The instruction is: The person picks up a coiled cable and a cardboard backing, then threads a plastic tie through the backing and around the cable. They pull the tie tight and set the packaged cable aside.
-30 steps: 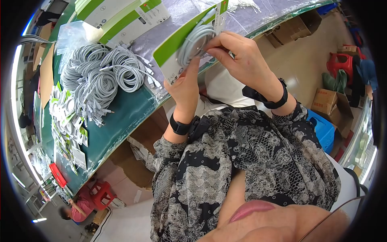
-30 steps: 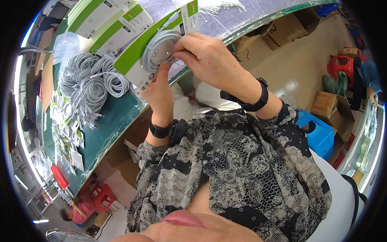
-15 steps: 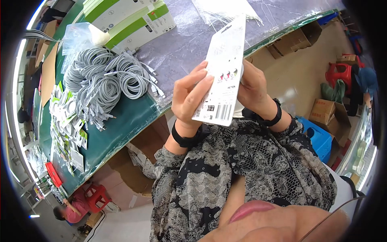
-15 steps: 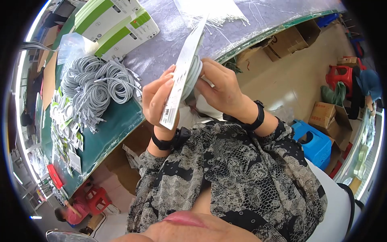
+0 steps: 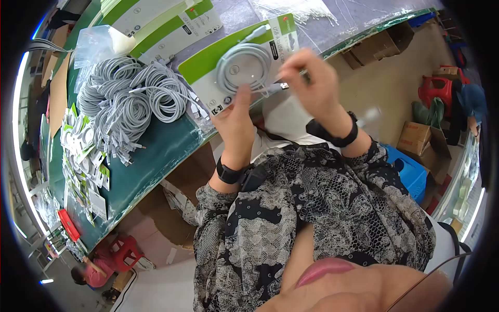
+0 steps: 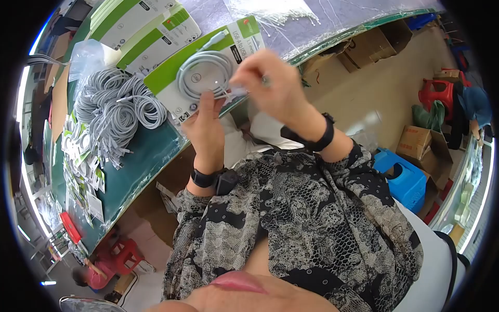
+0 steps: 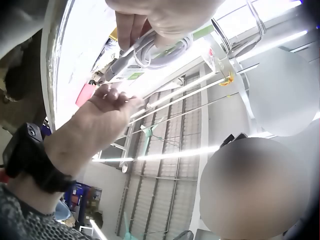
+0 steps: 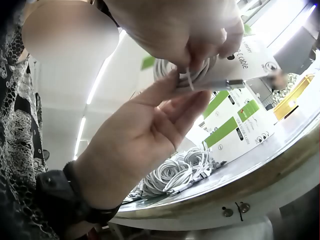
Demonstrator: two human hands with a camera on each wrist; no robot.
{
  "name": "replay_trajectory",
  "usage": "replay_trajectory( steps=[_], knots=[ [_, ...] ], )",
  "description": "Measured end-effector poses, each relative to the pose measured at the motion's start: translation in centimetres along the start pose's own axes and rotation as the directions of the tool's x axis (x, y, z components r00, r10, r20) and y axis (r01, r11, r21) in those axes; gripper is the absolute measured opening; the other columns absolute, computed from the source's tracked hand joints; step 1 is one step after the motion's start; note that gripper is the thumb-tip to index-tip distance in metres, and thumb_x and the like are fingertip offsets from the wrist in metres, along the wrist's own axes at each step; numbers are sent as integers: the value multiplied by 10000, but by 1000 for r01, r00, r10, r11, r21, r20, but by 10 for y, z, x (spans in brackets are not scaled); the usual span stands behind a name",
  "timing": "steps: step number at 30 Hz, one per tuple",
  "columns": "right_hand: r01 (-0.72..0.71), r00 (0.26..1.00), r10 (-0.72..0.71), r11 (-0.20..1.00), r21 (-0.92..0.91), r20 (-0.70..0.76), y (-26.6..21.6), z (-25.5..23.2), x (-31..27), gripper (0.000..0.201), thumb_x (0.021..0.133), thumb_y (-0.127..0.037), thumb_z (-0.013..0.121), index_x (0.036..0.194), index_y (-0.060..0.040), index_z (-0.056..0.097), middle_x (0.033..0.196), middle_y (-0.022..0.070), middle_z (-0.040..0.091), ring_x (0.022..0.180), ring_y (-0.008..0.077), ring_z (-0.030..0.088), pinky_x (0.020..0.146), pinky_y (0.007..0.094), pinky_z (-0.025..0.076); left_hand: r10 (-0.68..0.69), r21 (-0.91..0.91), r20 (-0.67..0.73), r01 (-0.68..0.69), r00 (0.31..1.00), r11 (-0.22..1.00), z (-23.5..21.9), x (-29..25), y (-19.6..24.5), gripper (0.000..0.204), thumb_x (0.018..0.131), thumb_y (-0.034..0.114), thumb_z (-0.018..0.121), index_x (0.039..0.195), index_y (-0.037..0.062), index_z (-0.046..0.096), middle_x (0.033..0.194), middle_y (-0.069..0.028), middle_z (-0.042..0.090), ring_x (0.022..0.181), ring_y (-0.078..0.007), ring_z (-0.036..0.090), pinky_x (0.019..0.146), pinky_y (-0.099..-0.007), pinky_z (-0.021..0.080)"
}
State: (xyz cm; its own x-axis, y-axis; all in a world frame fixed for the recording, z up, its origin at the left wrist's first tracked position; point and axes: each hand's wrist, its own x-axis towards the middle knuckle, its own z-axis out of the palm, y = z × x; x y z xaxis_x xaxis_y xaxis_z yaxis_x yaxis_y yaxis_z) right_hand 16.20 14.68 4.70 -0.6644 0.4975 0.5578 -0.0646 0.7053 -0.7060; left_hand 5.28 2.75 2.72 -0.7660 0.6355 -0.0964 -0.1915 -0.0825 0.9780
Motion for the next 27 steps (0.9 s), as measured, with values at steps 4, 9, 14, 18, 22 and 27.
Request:
replay_trajectory(
  steps=[4, 9, 14, 18, 22, 27],
  knots=[
    [-338, 870, 450, 842, 420, -202, 44, -7, 2, 90, 897, -53, 567, 985, -36, 555, 849, 3, 603, 742, 72, 554, 658, 223, 455, -112, -431, 71, 132, 991, 893, -9, -6, 1, 219, 902, 75, 580, 1093, -30, 570, 1022, -99, 619, 890, -190, 626, 805, -369, 542],
    [-354, 935, 338, 911, 213, 106, 34, 19, -16, 315, 812, -50, 655, 1115, -28, 575, 1034, 70, 620, 944, 142, 582, 808, 259, 471, -23, -421, 96, 62, 995, 905, -2, -13, 10, 243, 920, 99, 557, 1117, -45, 553, 1021, -103, 628, 882, -203, 641, 805, -378, 542],
    [-209, 927, 132, 958, 194, 350, 53, 29, -27, 333, 782, -92, 696, 1103, -46, 621, 1113, 91, 621, 1009, 205, 583, 829, 313, 478, -45, -354, 70, 67, 997, 933, -11, -18, 8, 253, 894, 67, 597, 1135, 3, 551, 1015, -69, 618, 869, -144, 614, 757, -337, 557],
    [-259, 923, 163, 933, 250, 348, 48, 31, -26, 306, 794, -101, 687, 1091, -52, 630, 1123, 91, 621, 1014, 207, 583, 818, 318, 484, -46, -313, 51, 60, 998, 948, -10, -20, 14, 264, 888, 87, 614, 1131, 5, 553, 1010, -62, 618, 854, -131, 611, 728, -321, 553],
    [-89, 969, 40, 977, 195, 244, 48, 34, -29, 293, 804, -107, 680, 1088, -53, 630, 1112, 91, 623, 1001, 202, 586, 805, 313, 489, -70, -308, 69, 88, 995, 947, -9, -21, 14, 274, 882, 102, 628, 1131, 14, 556, 1005, -59, 619, 839, -123, 609, 718, -315, 549],
    [122, 983, -134, 988, 99, 124, 50, 42, -32, 277, 817, -113, 671, 1084, -55, 630, 1098, 90, 625, 986, 195, 590, 788, 307, 495, -102, -291, 99, 127, 990, 948, -16, -17, 8, 290, 889, 84, 610, 1162, 11, 540, 1038, -73, 613, 869, -151, 616, 751, -360, 556]
  ],
)
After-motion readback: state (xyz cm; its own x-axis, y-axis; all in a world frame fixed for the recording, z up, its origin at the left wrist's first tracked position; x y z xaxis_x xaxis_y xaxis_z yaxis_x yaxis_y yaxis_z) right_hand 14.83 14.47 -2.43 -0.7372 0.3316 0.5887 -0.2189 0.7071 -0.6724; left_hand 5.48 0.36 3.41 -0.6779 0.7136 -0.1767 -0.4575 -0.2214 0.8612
